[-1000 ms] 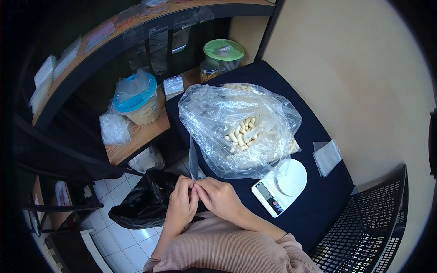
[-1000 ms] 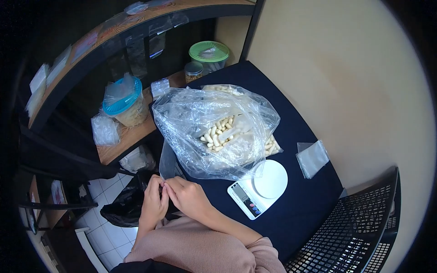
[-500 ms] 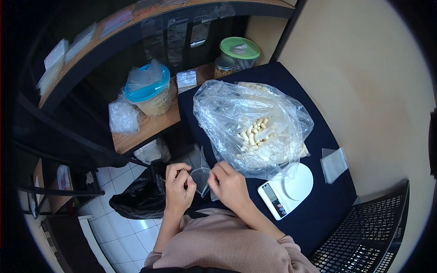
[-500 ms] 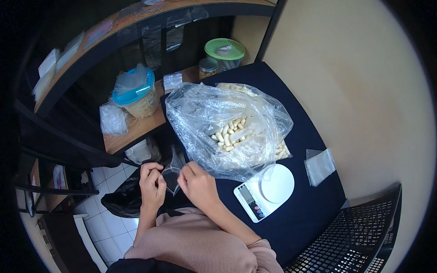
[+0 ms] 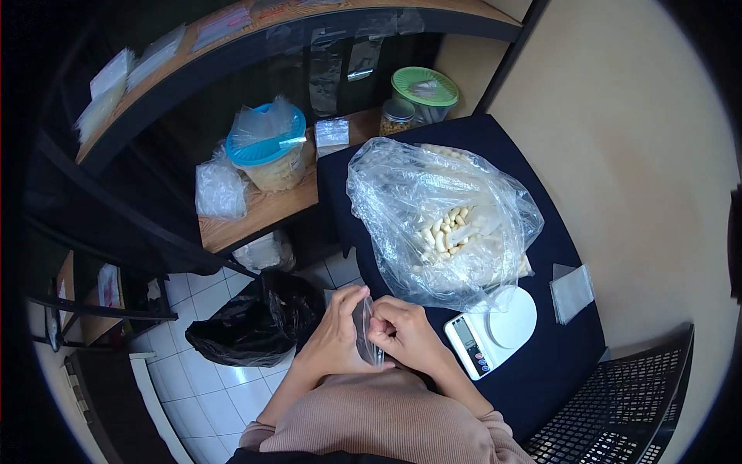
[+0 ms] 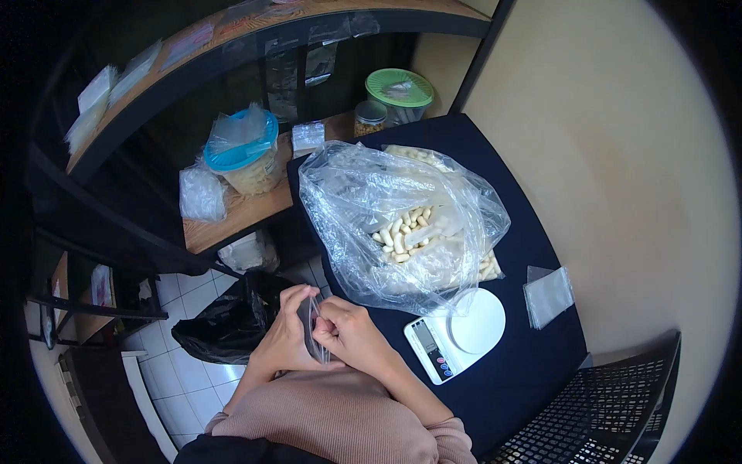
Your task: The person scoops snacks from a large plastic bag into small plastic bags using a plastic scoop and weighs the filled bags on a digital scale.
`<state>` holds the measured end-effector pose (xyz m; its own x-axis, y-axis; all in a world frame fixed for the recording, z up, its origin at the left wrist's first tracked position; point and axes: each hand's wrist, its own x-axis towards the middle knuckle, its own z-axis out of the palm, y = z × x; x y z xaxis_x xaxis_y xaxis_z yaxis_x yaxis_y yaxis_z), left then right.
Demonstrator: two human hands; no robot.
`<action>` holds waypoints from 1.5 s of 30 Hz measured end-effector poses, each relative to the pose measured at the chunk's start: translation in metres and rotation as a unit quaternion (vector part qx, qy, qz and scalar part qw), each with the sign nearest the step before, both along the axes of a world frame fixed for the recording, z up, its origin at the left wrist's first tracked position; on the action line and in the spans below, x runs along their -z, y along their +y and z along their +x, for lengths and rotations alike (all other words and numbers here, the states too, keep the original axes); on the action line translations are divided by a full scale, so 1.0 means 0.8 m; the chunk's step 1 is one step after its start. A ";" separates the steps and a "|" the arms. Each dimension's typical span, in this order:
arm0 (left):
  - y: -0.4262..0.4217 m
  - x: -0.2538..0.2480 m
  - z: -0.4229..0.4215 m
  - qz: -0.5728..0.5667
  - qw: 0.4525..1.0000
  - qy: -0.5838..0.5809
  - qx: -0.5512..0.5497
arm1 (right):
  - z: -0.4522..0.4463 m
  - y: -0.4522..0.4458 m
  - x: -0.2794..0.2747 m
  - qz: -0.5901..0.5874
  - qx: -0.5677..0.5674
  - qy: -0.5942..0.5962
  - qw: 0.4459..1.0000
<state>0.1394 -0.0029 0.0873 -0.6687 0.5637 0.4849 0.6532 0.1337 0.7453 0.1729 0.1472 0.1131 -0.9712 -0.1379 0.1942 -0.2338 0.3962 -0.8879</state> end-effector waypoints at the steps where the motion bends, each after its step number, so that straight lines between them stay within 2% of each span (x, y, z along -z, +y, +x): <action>1: -0.002 -0.011 0.001 -0.053 0.998 -0.046 -0.008 | 0.000 0.000 -0.001 0.000 0.000 0.001 1.000; 2: -0.002 -0.017 0.000 -0.105 0.990 -0.091 -0.016 | 0.000 0.001 -0.002 0.018 0.011 0.011 1.000; 7: -0.003 -0.011 -0.011 -0.110 0.993 -0.040 -0.016 | 0.001 0.012 0.000 0.120 0.073 0.047 0.989; 11: 0.000 -0.009 -0.014 -0.086 0.996 -0.002 -0.021 | 0.005 0.009 -0.002 0.088 0.087 0.037 0.992; 12: 0.001 -0.007 -0.016 -0.061 0.998 -0.003 -0.022 | 0.007 0.008 -0.004 0.080 0.067 0.041 0.994; 16: -0.001 -0.007 -0.016 -0.076 0.997 -0.025 -0.009 | 0.007 0.008 -0.012 0.099 0.000 0.035 0.995; 17: -0.001 -0.007 -0.013 -0.077 0.996 -0.032 0.003 | 0.007 0.011 -0.014 0.064 -0.014 -0.006 0.998; 20: 0.002 -0.001 -0.010 -0.078 0.996 -0.041 0.022 | 0.009 0.018 -0.024 0.042 -0.013 -0.008 0.999; 22: 0.002 0.004 -0.012 -0.030 0.980 -0.196 0.024 | 0.011 0.031 -0.029 0.008 0.019 0.035 0.999; 23: 0.006 0.001 -0.010 0.045 0.970 -0.239 0.014 | 0.015 0.043 -0.032 0.013 0.078 0.066 0.995; 24: -0.002 -0.013 -0.016 0.046 0.968 -0.241 0.045 | 0.017 0.059 -0.045 0.094 0.147 0.124 0.977; 26: -0.009 -0.036 -0.027 -0.019 0.974 -0.204 0.099 | 0.020 0.104 -0.041 0.147 0.310 0.164 0.925; 27: -0.006 -0.052 -0.031 -0.019 0.973 -0.204 0.102 | 0.020 0.125 -0.046 0.185 0.370 0.147 0.899; 29: 0.010 -0.083 -0.037 -0.066 0.981 -0.097 0.157 | 0.014 0.165 -0.044 0.254 0.425 0.107 0.862; 30: 0.021 -0.090 -0.038 -0.065 0.980 -0.097 0.160 | 0.011 0.178 -0.038 0.255 0.427 0.106 0.861; 32: 0.044 -0.101 -0.039 -0.181 0.970 0.013 0.163 | 0.004 0.196 -0.025 0.325 0.408 -0.025 0.853; 34: 0.055 -0.087 -0.044 -0.210 0.962 -0.013 0.171 | -0.002 0.201 -0.015 0.318 0.401 -0.028 0.859; 36: 0.057 -0.068 -0.047 -0.237 0.959 0.001 0.158 | -0.008 0.201 -0.014 0.205 0.402 -0.081 0.889; 37: 0.054 -0.066 -0.044 -0.220 0.962 -0.026 0.157 | -0.008 0.202 -0.013 0.153 0.401 -0.075 0.900; 38: 0.051 -0.059 -0.040 -0.219 0.962 -0.026 0.160 | -0.007 0.206 -0.007 0.154 0.403 -0.077 0.899; 40: 0.042 -0.044 -0.033 -0.224 0.960 -0.064 0.156 | -0.006 0.216 0.007 0.028 0.386 -0.045 0.921; 43: 0.034 -0.030 -0.025 -0.236 0.950 -0.127 0.161 | -0.007 0.217 0.013 -0.035 0.389 -0.048 0.919; 45: 0.032 -0.010 -0.022 -0.231 0.939 -0.179 0.184 | -0.010 0.214 0.010 -0.011 0.405 -0.038 0.913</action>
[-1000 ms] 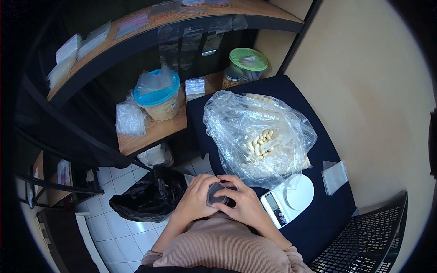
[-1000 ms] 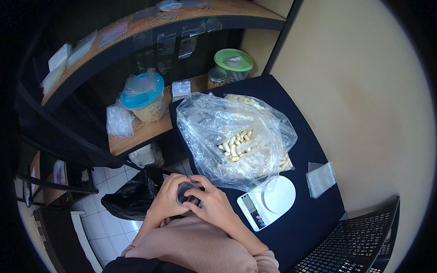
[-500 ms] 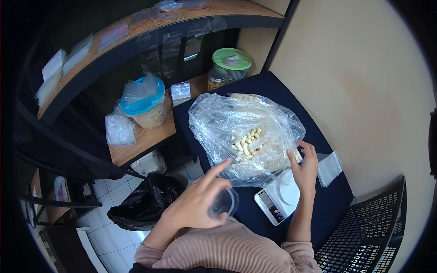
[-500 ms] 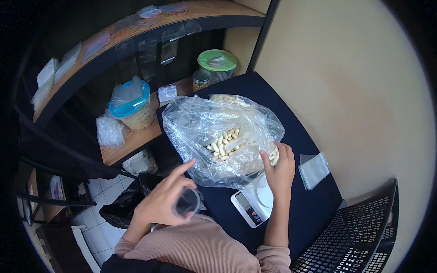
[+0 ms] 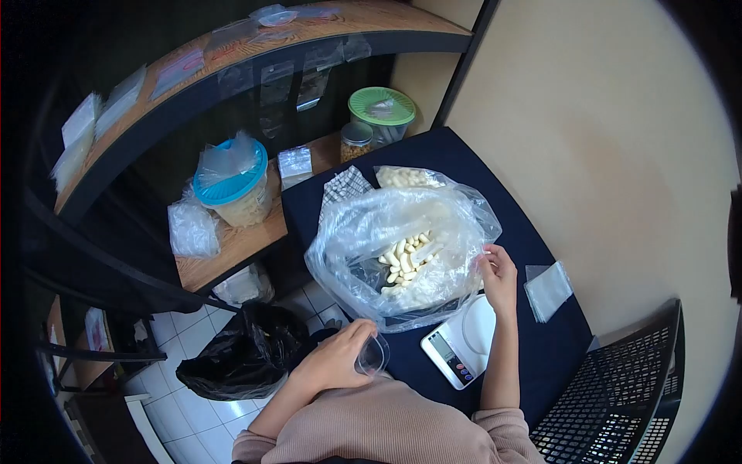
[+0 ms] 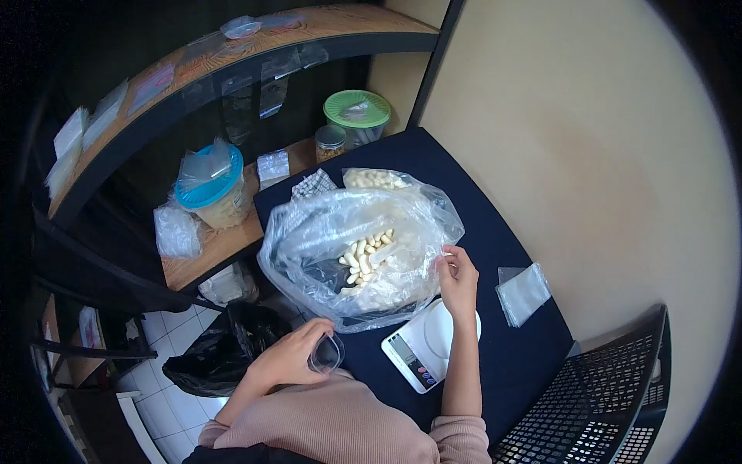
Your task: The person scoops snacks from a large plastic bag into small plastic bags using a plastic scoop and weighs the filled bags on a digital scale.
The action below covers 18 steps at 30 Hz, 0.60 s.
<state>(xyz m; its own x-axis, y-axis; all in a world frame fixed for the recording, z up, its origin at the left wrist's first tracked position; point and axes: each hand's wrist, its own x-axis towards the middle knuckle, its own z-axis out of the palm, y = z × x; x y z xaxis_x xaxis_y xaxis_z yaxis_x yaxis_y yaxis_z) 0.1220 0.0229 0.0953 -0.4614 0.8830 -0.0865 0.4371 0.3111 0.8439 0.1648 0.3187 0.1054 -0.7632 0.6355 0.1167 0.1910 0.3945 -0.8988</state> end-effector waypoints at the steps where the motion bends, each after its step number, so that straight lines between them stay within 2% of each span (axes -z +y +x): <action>1: 0.001 0.007 -0.003 0.000 1.000 0.000 0.000 | -0.001 -0.005 -0.003 0.024 0.019 -0.004 1.000; 2: 0.000 0.013 -0.004 0.013 1.000 -0.001 0.006 | 0.000 -0.013 -0.010 0.024 0.020 -0.004 1.000; 3: 0.000 0.015 -0.005 0.026 1.000 -0.001 0.011 | 0.000 -0.027 -0.026 0.198 0.058 0.033 0.978; 4: 0.000 0.014 -0.007 0.026 1.000 0.000 0.011 | -0.002 -0.041 -0.039 0.367 0.094 0.071 0.923; 5: 0.001 0.013 -0.008 0.058 0.998 0.018 0.013 | -0.002 -0.056 -0.046 0.367 0.094 0.070 0.923; 7: 0.001 0.011 -0.007 0.087 0.995 0.034 0.019 | -0.002 -0.084 -0.050 0.372 -0.055 0.077 0.924; 8: 0.001 0.011 -0.006 0.082 0.996 0.032 0.016 | -0.008 -0.092 -0.045 0.371 -0.051 0.075 0.924; 10: 0.001 0.008 -0.006 0.079 0.996 0.032 0.017 | -0.027 -0.094 -0.032 0.460 -0.122 -0.016 0.879; 14: -0.005 0.010 -0.006 0.081 0.996 -0.018 0.035 | -0.047 -0.080 -0.018 0.488 -0.175 -0.103 0.849; 18: 0.001 0.012 -0.009 0.076 0.994 -0.038 0.075 | -0.046 -0.078 -0.014 0.504 -0.206 -0.130 0.829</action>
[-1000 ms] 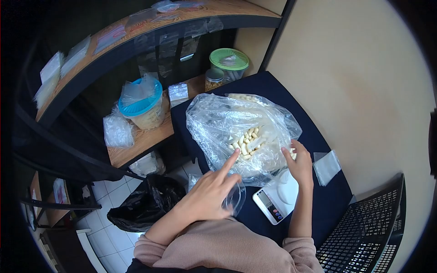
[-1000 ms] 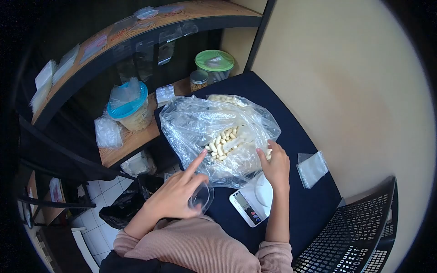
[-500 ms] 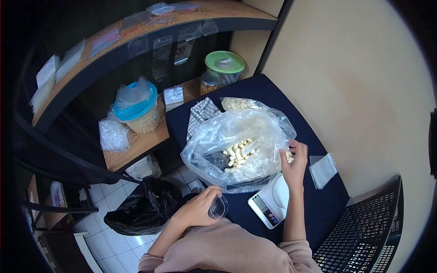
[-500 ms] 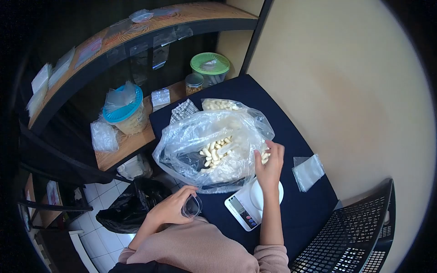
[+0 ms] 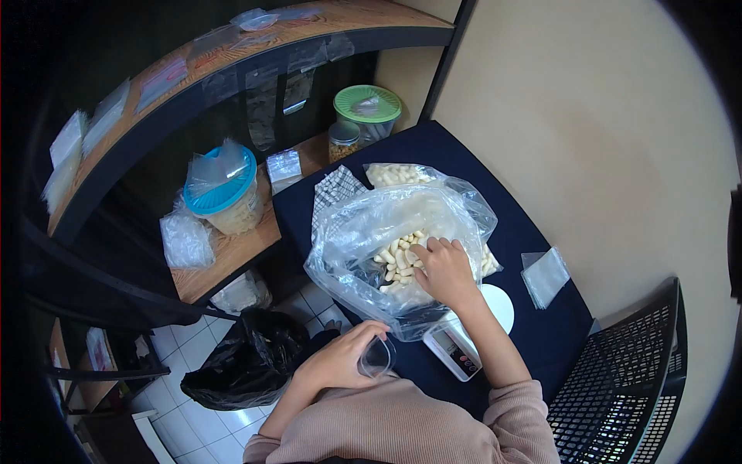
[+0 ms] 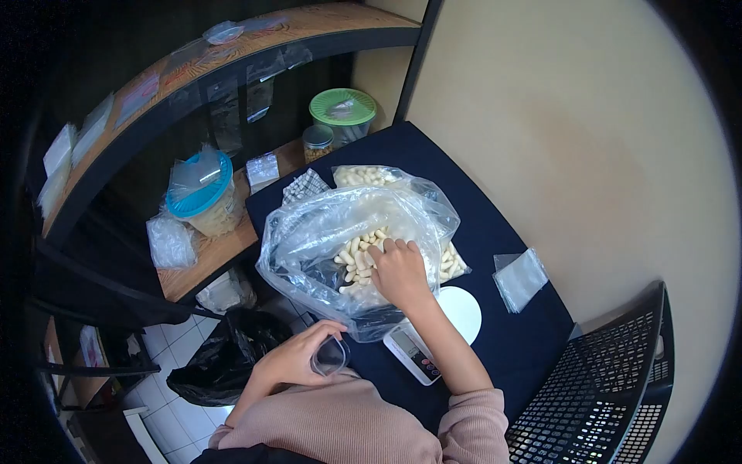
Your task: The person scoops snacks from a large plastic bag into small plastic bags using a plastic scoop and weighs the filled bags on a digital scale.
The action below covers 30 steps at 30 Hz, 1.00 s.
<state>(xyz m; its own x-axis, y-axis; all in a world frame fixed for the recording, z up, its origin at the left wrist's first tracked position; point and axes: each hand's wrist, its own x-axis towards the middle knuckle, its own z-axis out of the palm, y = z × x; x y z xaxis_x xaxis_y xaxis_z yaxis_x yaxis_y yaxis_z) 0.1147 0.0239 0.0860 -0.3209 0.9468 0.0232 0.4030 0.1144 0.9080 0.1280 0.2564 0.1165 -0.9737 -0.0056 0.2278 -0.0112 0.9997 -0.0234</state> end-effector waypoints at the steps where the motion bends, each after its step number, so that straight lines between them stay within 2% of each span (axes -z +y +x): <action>1: 0.003 0.001 0.000 0.002 1.000 0.000 0.001 | 0.001 0.001 -0.001 0.010 0.006 -0.012 1.000; 4: 0.013 0.012 0.000 0.041 0.998 0.008 0.046 | -0.003 0.005 0.000 0.014 0.016 -0.011 1.000; 11: 0.003 0.003 -0.016 0.073 0.995 0.030 0.067 | -0.010 0.039 0.011 0.042 0.046 0.020 0.998; 12: -0.005 0.003 -0.020 0.064 0.994 -0.043 0.074 | -0.009 0.040 -0.003 -0.001 0.086 0.034 0.996; 14: -0.024 0.010 -0.032 0.059 0.982 -0.162 0.078 | -0.007 0.057 -0.013 -0.003 0.102 0.078 0.992; 15: -0.033 0.019 -0.039 0.068 0.976 -0.197 0.070 | -0.006 0.066 -0.017 -0.006 0.113 0.124 0.986; 17: -0.046 0.028 -0.052 0.074 0.972 -0.220 0.043 | -0.002 0.082 -0.023 -0.013 0.120 0.107 0.987; 19: -0.046 0.037 -0.060 0.083 0.949 -0.304 0.027 | 0.001 0.092 -0.022 -0.021 0.126 0.091 0.988; 22: -0.027 0.055 -0.063 0.099 0.943 -0.317 0.031 | -0.002 0.098 -0.010 -0.066 0.112 0.045 0.990; 24: -0.009 0.065 -0.063 0.106 0.904 -0.412 0.045 | -0.007 0.093 -0.006 -0.117 0.116 0.070 0.984; 28: 0.013 0.070 -0.077 0.091 0.893 -0.442 -0.001 | -0.017 0.087 -0.002 -0.122 0.139 0.074 0.980; 30: 0.017 0.076 -0.078 0.087 0.889 -0.450 -0.003 | -0.020 0.085 0.004 -0.113 0.113 0.102 0.982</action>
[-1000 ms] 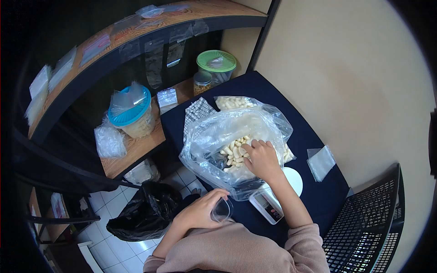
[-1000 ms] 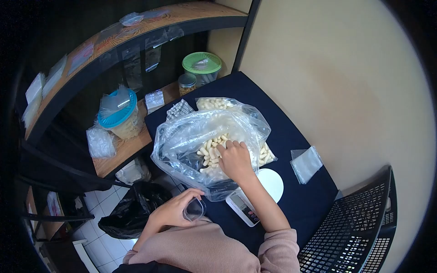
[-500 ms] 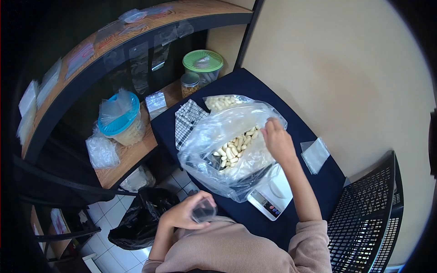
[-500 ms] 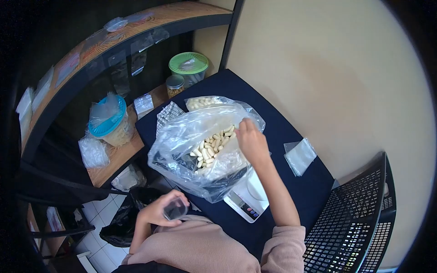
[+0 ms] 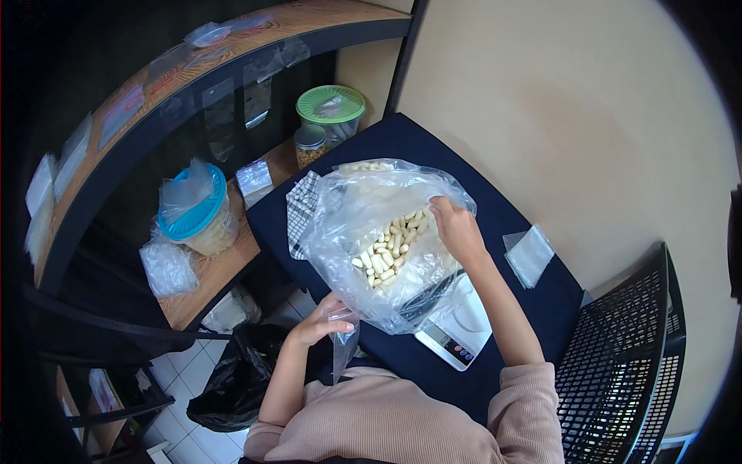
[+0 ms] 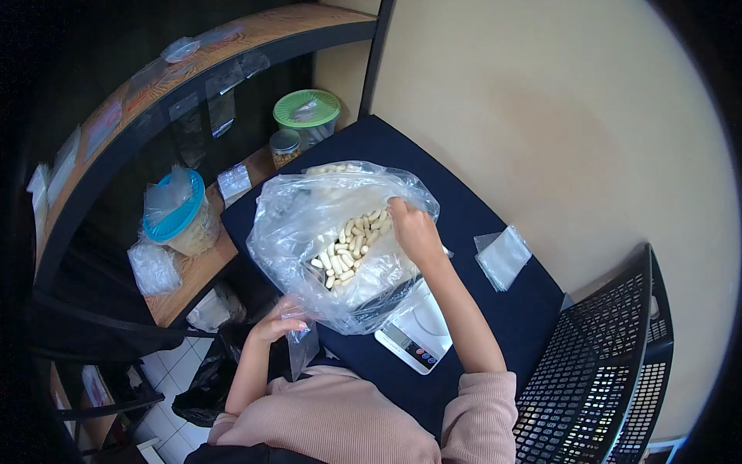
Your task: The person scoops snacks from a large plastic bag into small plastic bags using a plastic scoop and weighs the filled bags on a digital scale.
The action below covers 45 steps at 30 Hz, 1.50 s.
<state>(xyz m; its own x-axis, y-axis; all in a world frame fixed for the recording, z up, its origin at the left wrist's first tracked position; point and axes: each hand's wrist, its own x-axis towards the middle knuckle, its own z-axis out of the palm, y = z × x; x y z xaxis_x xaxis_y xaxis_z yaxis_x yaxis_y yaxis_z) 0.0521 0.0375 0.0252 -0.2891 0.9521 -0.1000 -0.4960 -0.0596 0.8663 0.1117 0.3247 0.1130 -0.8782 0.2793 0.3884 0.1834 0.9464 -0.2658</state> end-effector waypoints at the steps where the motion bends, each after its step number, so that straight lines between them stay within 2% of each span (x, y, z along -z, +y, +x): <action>1: 0.000 0.002 0.001 -0.005 1.000 -0.011 -0.003 | -0.001 0.000 0.006 -0.001 0.002 -0.001 1.000; 7: 0.001 0.005 0.009 0.027 0.996 -0.058 -0.056 | 0.001 -0.003 0.003 0.001 -0.039 0.017 0.999; 9: 0.002 0.008 0.011 0.027 0.996 -0.057 -0.067 | 0.004 -0.002 -0.014 -0.089 -0.084 -0.003 0.992; 13: 0.005 0.015 0.014 0.014 0.995 -0.051 -0.087 | 0.003 0.006 -0.029 -0.066 -0.129 -0.020 0.989; 15: 0.003 0.011 0.015 0.006 0.995 -0.057 -0.081 | -0.004 0.013 -0.034 -0.033 -0.085 -0.013 0.996; 20: 0.005 0.017 0.016 0.011 0.995 -0.055 -0.084 | -0.008 0.026 -0.012 -0.030 -0.119 -0.001 0.992; 23: 0.008 0.017 0.022 0.032 0.990 -0.083 -0.111 | -0.003 0.021 -0.026 -0.101 -0.140 -0.023 0.985; 25: 0.010 0.018 0.022 0.035 0.991 -0.073 -0.107 | -0.005 0.024 -0.036 -0.193 -0.158 -0.049 0.967; 26: 0.012 0.017 0.023 0.035 0.991 -0.073 -0.108 | -0.006 0.027 -0.037 -0.193 -0.159 -0.050 0.967; 28: 0.013 0.016 0.026 0.037 0.990 -0.071 -0.115 | -0.010 0.031 -0.037 -0.319 -0.140 -0.107 0.931; 29: 0.014 0.019 0.027 0.037 0.990 -0.070 -0.116 | -0.013 0.036 -0.034 -0.319 -0.142 -0.107 0.931; 31: 0.016 0.027 0.031 0.042 0.987 -0.080 -0.131 | -0.017 0.046 -0.021 -0.429 -0.148 -0.133 0.881; 32: 0.016 0.028 0.033 0.042 0.987 -0.080 -0.132 | -0.018 0.048 -0.013 -0.429 -0.149 -0.133 0.881; 34: 0.018 0.026 0.036 0.051 0.984 -0.083 -0.150 | -0.018 0.044 -0.002 -0.517 -0.169 -0.180 0.820; 37: 0.024 0.009 0.044 0.049 0.980 -0.059 -0.185 | -0.014 0.029 0.009 -0.550 -0.134 -0.195 0.801; 41: 0.019 0.008 0.038 0.039 0.986 -0.061 -0.152 | -0.002 0.029 0.016 -0.584 -0.117 -0.176 0.784; 45: 0.013 -0.011 0.036 0.048 0.983 -0.043 -0.172 | 0.010 0.024 0.012 -0.604 -0.100 -0.157 0.775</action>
